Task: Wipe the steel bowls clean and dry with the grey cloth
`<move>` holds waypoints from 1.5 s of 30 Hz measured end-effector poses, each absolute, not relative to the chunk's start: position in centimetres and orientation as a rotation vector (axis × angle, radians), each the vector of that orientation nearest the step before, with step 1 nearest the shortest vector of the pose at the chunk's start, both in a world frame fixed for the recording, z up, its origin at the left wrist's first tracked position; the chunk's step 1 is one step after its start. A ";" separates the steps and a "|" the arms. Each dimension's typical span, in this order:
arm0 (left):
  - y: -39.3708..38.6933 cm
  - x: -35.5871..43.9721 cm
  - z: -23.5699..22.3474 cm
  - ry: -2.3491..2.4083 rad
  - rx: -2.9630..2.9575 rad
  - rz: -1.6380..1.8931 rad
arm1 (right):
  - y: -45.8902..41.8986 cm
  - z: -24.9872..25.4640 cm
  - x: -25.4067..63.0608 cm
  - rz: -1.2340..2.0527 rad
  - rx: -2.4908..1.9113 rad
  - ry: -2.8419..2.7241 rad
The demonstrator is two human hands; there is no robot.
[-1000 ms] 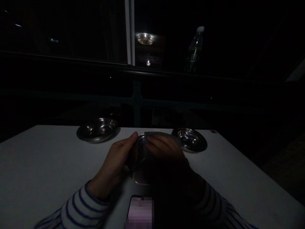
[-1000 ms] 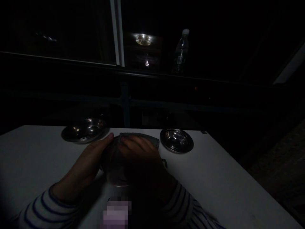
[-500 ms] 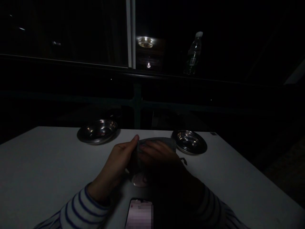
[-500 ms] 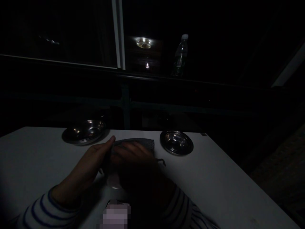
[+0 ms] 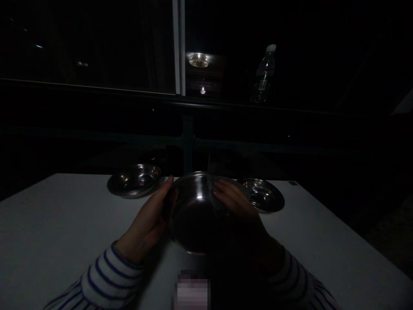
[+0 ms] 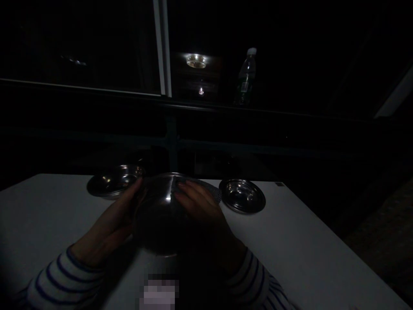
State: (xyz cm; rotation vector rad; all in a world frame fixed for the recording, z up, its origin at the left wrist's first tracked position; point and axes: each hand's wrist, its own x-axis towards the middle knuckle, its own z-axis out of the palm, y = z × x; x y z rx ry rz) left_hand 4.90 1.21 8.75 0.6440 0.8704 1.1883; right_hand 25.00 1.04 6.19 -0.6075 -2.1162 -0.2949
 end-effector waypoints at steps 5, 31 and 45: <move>0.3 6.3 7.8 0.906 0.725 1.046 | 1.4 6.1 24.7 -0.355 -0.601 -2.365; -0.4 6.6 8.6 0.991 0.752 1.019 | 0.4 7.7 25.3 -0.021 -0.531 -2.379; -0.3 6.3 9.0 0.934 0.604 1.037 | 0.5 8.2 26.6 -0.004 -0.590 -2.294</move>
